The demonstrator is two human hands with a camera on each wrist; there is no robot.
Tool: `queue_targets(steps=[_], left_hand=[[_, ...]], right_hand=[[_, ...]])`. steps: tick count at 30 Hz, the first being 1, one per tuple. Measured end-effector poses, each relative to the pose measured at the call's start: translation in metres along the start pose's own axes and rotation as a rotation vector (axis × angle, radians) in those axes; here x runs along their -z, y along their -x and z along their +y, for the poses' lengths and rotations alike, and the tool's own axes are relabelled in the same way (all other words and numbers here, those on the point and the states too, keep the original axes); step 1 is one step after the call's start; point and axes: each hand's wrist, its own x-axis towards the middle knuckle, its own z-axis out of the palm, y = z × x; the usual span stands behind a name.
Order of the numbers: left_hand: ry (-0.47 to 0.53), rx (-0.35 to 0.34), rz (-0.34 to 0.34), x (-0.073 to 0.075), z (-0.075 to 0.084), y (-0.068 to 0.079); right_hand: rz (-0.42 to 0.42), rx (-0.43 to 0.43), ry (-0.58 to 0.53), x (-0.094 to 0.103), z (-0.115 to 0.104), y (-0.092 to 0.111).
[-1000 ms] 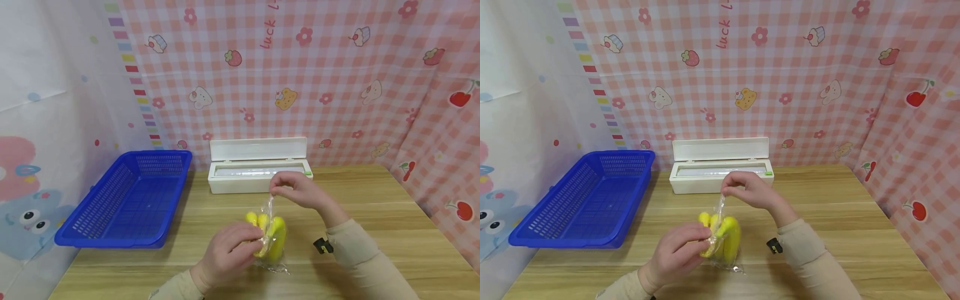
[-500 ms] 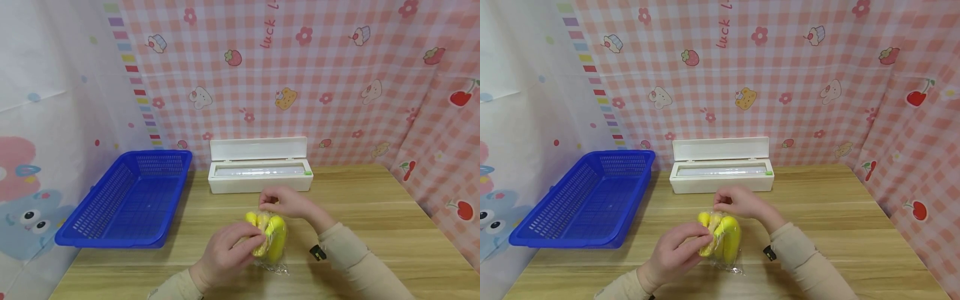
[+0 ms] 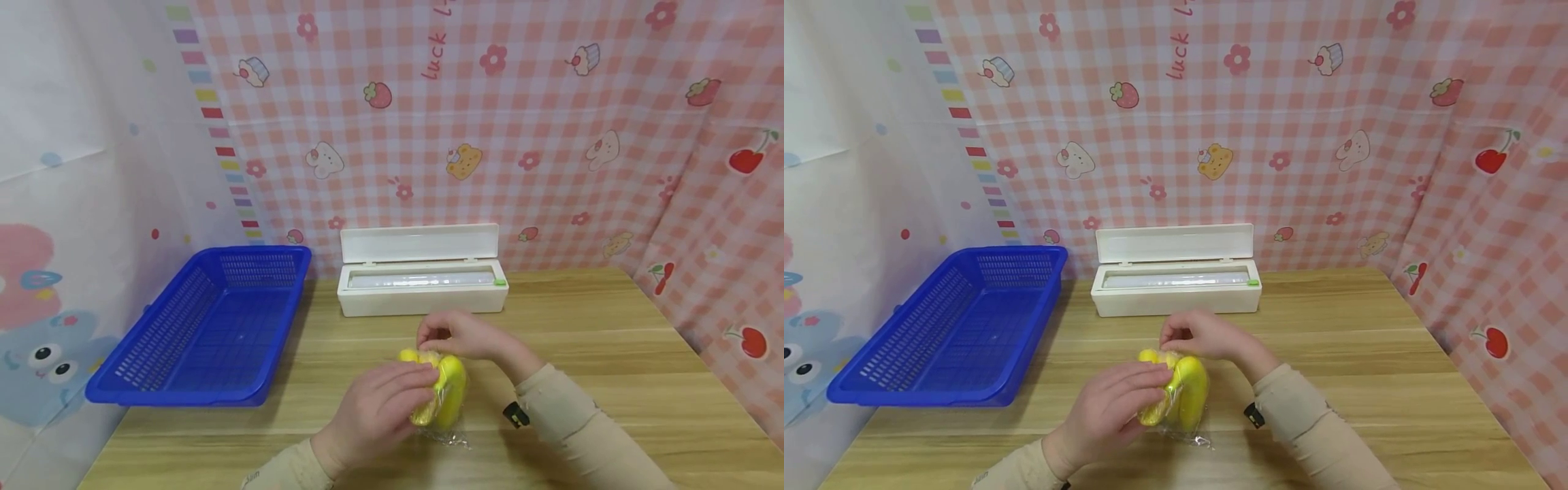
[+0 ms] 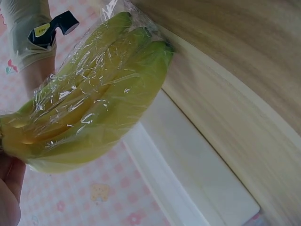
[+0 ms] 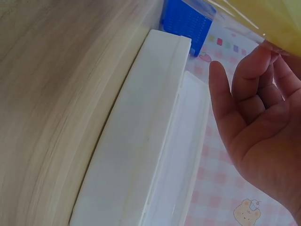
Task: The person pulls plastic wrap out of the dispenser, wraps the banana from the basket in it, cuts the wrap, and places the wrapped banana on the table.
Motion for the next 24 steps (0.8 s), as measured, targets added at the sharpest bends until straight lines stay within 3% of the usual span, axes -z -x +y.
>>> queue_targets(steps=[7, 11, 15, 21, 24], left_hand=[[-0.017, -0.032, 0.010, 0.000, -0.001, -0.001], [-0.021, -0.041, 0.026, -0.001, -0.002, -0.003], [-0.038, -0.041, 0.037, -0.001, -0.001, -0.003], [-0.074, -0.022, 0.047, -0.001, -0.001, -0.003], [-0.084, -0.011, 0.053, -0.001, -0.001, -0.003]], right_hand=[[0.060, 0.051, 0.005, -0.002, -0.002, -0.003], [0.053, 0.092, 0.041, -0.003, -0.001, -0.003], [0.029, 0.115, 0.044, -0.001, 0.004, 0.000], [-0.039, 0.117, -0.058, 0.004, 0.008, 0.011], [-0.100, 0.123, -0.020, 0.009, 0.005, 0.017]])
